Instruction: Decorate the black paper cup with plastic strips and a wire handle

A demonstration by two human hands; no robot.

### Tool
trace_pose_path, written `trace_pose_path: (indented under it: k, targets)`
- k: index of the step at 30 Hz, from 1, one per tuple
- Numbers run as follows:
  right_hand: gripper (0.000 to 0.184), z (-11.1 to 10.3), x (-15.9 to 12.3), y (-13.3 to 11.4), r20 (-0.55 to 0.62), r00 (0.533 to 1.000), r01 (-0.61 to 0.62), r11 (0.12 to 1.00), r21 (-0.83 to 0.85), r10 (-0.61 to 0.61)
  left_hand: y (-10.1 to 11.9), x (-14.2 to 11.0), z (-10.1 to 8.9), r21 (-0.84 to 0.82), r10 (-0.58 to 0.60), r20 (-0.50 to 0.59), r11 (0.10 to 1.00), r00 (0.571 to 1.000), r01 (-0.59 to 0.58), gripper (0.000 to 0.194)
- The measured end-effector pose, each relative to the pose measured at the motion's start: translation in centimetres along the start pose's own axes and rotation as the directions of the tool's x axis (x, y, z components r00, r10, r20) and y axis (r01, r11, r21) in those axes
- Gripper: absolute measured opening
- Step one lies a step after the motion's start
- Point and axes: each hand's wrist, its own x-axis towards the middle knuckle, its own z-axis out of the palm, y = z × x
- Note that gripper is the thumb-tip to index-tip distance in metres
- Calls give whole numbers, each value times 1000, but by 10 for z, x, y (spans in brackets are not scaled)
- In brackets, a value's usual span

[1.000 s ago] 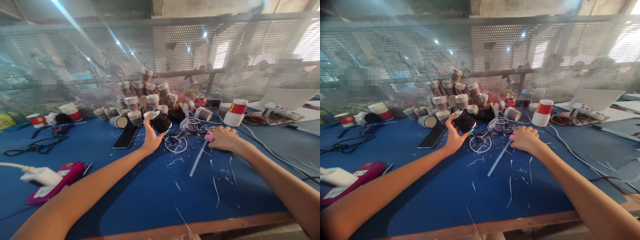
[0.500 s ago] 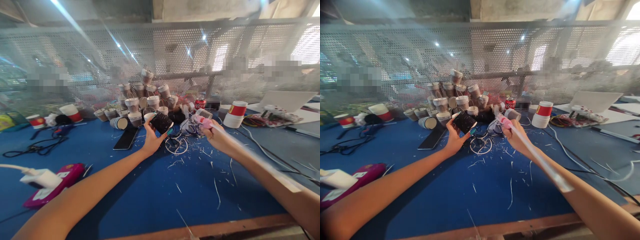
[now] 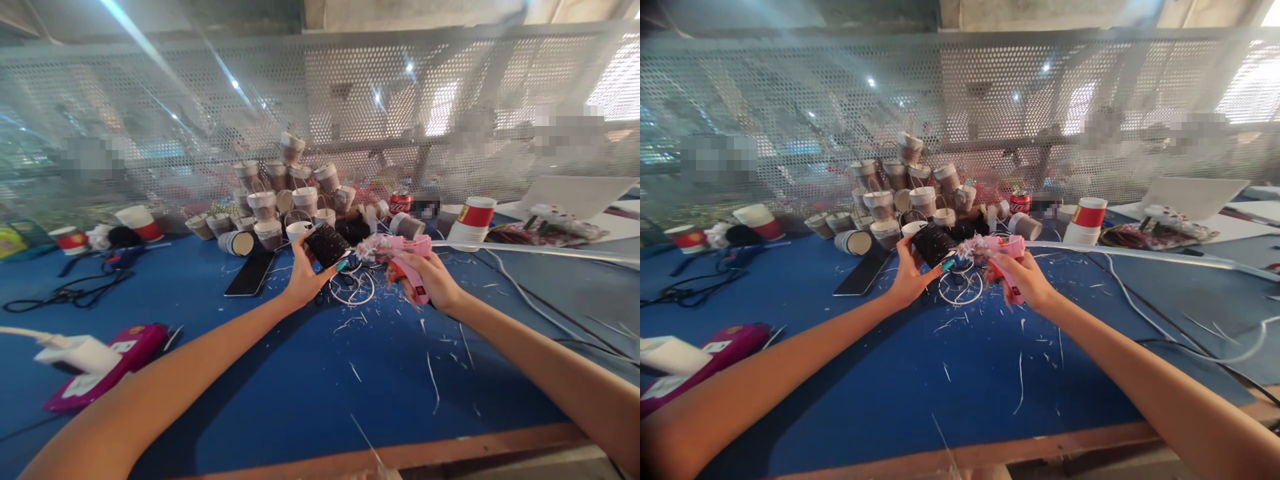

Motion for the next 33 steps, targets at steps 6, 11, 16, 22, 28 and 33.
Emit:
trace_pose_path:
  k: [6,11,16,22,28,33]
  targets:
    - [44,8,-4,-8,69,996,-47,992,-115,55,0,0,1,0,-1,-13,1000,1000,1,75]
    - [45,6,-2,-2,52,995,-69,983,-171,79,2,-1,1,-1,-11,-4,1000,1000,11,74]
    - [46,3,0,4,34,995,-79,969,-236,89,2,0,1,-14,-15,9,1000,1000,15,74]
    - [45,6,-1,4,59,996,-56,975,-214,70,3,0,1,-15,-29,5,999,1000,29,74]
    - [42,7,-1,7,65,996,-50,984,-173,62,3,0,0,9,-31,12,999,999,31,76]
    - [41,8,0,8,89,994,-41,982,-183,59,3,0,1,35,-30,23,999,999,30,75]
